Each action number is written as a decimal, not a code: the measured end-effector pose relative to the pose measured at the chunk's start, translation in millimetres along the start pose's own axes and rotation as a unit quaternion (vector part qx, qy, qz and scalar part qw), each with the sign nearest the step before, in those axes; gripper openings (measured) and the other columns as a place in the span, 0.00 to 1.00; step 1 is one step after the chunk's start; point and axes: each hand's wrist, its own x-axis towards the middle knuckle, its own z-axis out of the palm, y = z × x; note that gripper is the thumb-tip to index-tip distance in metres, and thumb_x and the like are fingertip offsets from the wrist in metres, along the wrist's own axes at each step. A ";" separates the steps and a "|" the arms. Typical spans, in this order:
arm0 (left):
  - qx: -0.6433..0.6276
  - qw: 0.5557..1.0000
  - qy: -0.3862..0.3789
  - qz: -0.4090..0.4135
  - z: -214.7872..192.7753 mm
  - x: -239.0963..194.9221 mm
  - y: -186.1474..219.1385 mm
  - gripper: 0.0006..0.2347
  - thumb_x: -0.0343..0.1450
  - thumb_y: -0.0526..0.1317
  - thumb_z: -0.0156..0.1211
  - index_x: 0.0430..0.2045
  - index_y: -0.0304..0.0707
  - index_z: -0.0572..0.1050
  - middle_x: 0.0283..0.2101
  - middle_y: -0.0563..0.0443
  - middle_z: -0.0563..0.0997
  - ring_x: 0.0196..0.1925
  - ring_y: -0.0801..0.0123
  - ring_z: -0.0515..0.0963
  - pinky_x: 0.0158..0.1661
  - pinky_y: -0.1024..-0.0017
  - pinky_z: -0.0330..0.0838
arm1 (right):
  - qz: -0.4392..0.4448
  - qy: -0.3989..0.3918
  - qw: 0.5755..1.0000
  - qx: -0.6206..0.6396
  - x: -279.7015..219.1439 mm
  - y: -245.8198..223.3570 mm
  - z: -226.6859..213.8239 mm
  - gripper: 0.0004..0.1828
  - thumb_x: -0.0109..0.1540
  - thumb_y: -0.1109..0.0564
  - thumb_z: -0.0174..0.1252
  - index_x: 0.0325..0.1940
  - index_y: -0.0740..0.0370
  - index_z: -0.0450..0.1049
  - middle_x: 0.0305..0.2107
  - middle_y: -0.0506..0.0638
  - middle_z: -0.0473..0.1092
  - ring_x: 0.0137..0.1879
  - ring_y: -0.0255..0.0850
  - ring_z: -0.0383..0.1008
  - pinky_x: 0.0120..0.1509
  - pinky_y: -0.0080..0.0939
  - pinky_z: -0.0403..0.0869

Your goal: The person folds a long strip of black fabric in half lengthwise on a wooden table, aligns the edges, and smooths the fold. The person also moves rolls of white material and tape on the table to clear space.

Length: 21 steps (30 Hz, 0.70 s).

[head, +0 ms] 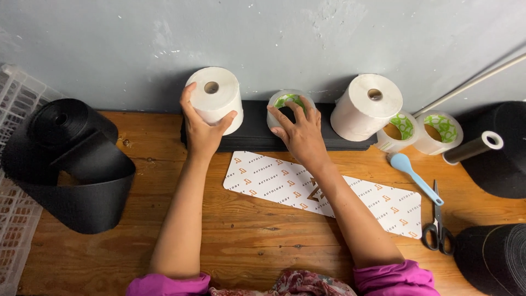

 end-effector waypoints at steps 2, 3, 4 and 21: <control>-0.002 1.000 -0.009 -0.003 -2.1 -1.1 1.5 0.44 0.60 0.48 0.83 0.69 0.52 0.57 0.69 0.39 0.65 0.71 0.46 0.66 0.71 0.51 0.54 | 0.006 -0.008 1.000 0.002 -1.0 0.3 -0.9 0.26 0.70 0.33 0.45 0.74 0.25 0.62 0.60 0.50 0.65 0.75 0.61 0.55 0.68 0.71 0.62; -0.003 1.000 -0.013 -0.005 -4.0 -1.8 2.3 0.44 0.61 0.49 0.83 0.70 0.53 0.55 0.70 0.39 0.64 0.72 0.46 0.65 0.71 0.51 0.54 | 0.008 -0.016 1.000 0.005 -2.1 -0.3 -1.2 0.26 0.70 0.33 0.44 0.74 0.25 0.61 0.61 0.50 0.64 0.75 0.61 0.53 0.68 0.73 0.61; -0.003 1.000 -0.017 -0.005 -4.9 -2.1 5.4 0.44 0.61 0.49 0.83 0.70 0.53 0.55 0.70 0.39 0.64 0.72 0.46 0.65 0.71 0.51 0.54 | 0.012 -0.017 1.000 0.006 -1.3 -2.8 -6.4 0.26 0.70 0.33 0.44 0.74 0.25 0.61 0.61 0.50 0.64 0.75 0.61 0.53 0.68 0.73 0.61; 0.208 0.853 -0.452 0.154 -31.2 -107.1 33.8 0.30 0.74 0.55 0.54 0.70 0.44 0.60 0.71 0.30 0.59 0.72 0.37 0.59 0.64 0.37 0.51 | 0.061 -0.400 0.914 -0.028 -124.9 11.7 -83.1 0.32 0.63 0.37 0.59 0.71 0.37 0.64 0.64 0.56 0.57 0.76 0.56 0.56 0.69 0.58 0.70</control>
